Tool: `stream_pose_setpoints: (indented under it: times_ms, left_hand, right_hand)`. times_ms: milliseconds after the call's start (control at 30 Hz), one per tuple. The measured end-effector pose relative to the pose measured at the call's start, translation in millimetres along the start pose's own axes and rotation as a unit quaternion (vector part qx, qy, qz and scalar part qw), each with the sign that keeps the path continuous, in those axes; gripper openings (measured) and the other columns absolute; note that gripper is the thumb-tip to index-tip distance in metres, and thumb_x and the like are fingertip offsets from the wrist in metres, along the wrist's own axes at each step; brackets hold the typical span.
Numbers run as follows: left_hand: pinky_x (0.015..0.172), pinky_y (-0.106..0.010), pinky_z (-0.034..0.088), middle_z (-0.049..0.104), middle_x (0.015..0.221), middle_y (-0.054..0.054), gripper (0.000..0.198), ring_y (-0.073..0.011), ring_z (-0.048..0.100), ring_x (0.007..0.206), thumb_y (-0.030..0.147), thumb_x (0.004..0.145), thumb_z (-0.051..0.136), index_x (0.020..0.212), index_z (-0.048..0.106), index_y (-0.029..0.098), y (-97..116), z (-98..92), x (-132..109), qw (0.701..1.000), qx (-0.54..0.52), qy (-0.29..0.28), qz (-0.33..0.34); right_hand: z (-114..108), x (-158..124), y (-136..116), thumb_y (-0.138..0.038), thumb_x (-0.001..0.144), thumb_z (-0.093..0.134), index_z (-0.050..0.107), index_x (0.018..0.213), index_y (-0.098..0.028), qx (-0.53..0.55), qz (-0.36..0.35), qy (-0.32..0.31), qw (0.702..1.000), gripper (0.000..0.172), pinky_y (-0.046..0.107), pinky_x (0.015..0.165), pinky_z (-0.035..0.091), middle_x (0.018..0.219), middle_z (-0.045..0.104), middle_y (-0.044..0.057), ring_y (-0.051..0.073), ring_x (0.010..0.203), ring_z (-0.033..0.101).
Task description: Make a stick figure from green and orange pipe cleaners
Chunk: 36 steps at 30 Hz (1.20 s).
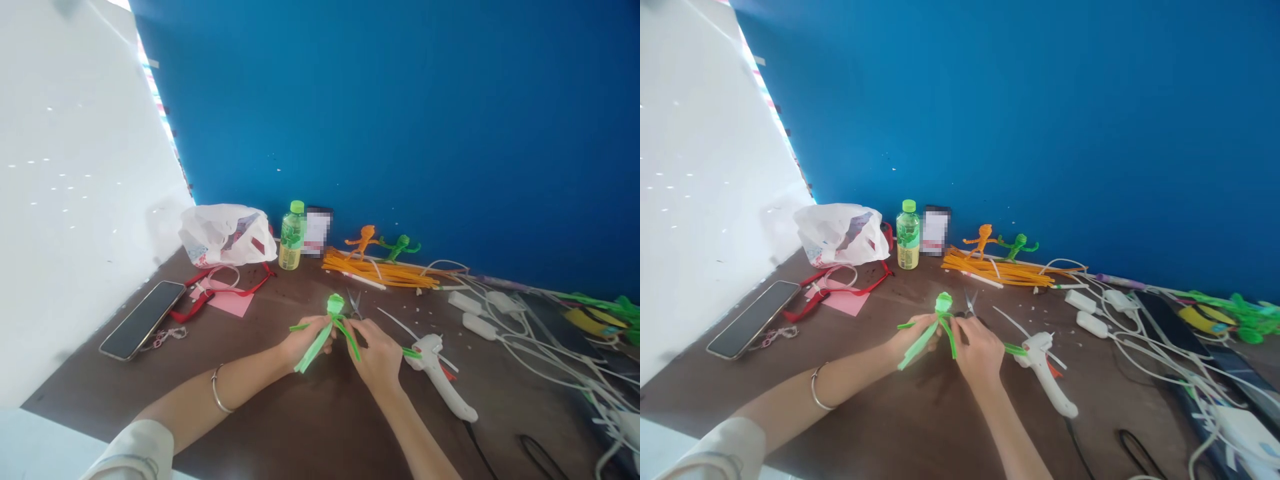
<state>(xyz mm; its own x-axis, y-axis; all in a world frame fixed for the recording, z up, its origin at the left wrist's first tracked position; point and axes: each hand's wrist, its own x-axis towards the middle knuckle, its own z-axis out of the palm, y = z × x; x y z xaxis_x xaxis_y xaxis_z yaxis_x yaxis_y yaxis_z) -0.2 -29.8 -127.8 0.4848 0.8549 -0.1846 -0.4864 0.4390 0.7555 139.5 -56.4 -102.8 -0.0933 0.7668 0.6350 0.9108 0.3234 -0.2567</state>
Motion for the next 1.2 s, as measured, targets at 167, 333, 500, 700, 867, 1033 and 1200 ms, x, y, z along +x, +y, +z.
stream_pose_setpoints:
  times_ms: [167, 333, 500, 700, 867, 1033, 1200]
  left_hand:
    - [0.049, -0.022, 0.039, 0.047, 0.051, 0.001, 0.035, -0.0063, 0.043, 0.044, 0.045, 0.071, 0.055, 0.06, 0.053, 0.013, -0.1, -1.5, -0.1, 0.998, 0.044, 0.028, 0.046]
    - [0.049, -0.022, 0.039, 0.046, 0.053, 0.001, 0.037, -0.0086, 0.046, 0.048, 0.048, 0.075, 0.047, 0.061, 0.052, 0.015, 6.9, -0.8, -6.8, 0.966, 0.213, 0.084, 0.12]
    - [0.054, -0.022, 0.039, 0.046, 0.064, 0.0, 0.036, -0.0101, 0.048, 0.057, 0.046, 0.08, 0.04, 0.065, 0.054, 0.017, 11.1, -0.3, -12.3, 0.912, 0.34, 0.105, 0.201]
    - [0.059, -0.023, 0.036, 0.043, 0.061, 0.0, 0.038, -0.0114, 0.043, 0.061, 0.042, 0.084, 0.033, 0.061, 0.05, 0.017, 16.7, 2.6, -16.7, 0.862, 0.42, 0.125, 0.253]
    - [0.056, -0.023, 0.031, 0.038, 0.056, 0.001, 0.039, -0.0107, 0.038, 0.057, 0.038, 0.085, 0.033, 0.054, 0.042, 0.017, 13.5, 1.4, -15.6, 0.823, 0.471, 0.113, 0.299]
    - [0.055, -0.023, 0.029, 0.035, 0.055, 0.001, 0.039, -0.0104, 0.036, 0.055, 0.038, 0.085, 0.034, 0.052, 0.04, 0.017, 10.2, -1.1, -14.1, 0.812, 0.483, 0.116, 0.307]
    - [0.054, -0.024, 0.028, 0.034, 0.054, 0.002, 0.041, -0.0104, 0.036, 0.055, 0.04, 0.085, 0.034, 0.051, 0.043, 0.017, 10.5, -1.8, -13.9, 0.817, 0.478, 0.119, 0.301]
  right_hand:
    - [2.8, -13.1, -16.1, -0.024, 0.082, 0.042, 0.063, 0.064, -0.019, -0.096, -0.028, -0.029, 0.995, 0.028, 0.022, 0.047, 0.029, 0.052, 0.056, 0.001, 0.01, 0.047, 0.053]
    - [1.8, -21.7, -32.6, -0.023, 0.082, 0.04, 0.063, 0.077, -0.019, -0.09, -0.015, -0.07, 0.993, 0.025, 0.023, 0.044, 0.031, 0.058, 0.061, 0.003, 0.012, 0.044, 0.053]
    - [-0.4, -24.2, -40.0, -0.03, 0.083, 0.041, 0.062, 0.085, -0.019, 0.054, 0.111, -0.094, 0.988, 0.024, 0.025, 0.047, 0.04, 0.064, 0.067, 0.005, 0.018, 0.051, 0.061]
    - [-4.8, -22.5, -43.4, -0.036, 0.083, 0.041, 0.061, 0.086, -0.018, 0.165, 0.189, -0.082, 0.965, 0.027, 0.026, 0.048, 0.043, 0.058, 0.064, 0.004, 0.018, 0.049, 0.06]
    - [-6.9, -21.5, -48.1, -0.028, 0.085, 0.036, 0.06, 0.086, -0.02, 0.04, 0.121, -0.143, 0.981, 0.026, 0.025, 0.043, 0.035, 0.058, 0.065, 0.003, 0.017, 0.043, 0.057]
    - [-15.9, -10.0, -46.7, -0.025, 0.086, 0.035, 0.061, 0.084, -0.02, -0.059, 0.033, -0.106, 0.992, 0.026, 0.023, 0.045, 0.03, 0.065, 0.067, 0.003, 0.015, 0.048, 0.059]
    - [-27.2, 10.3, -28.1, -0.024, 0.087, 0.035, 0.062, 0.085, -0.021, -0.079, -0.034, -0.092, 0.992, 0.027, 0.022, 0.05, 0.034, 0.074, 0.067, 0.002, 0.013, 0.059, 0.061]
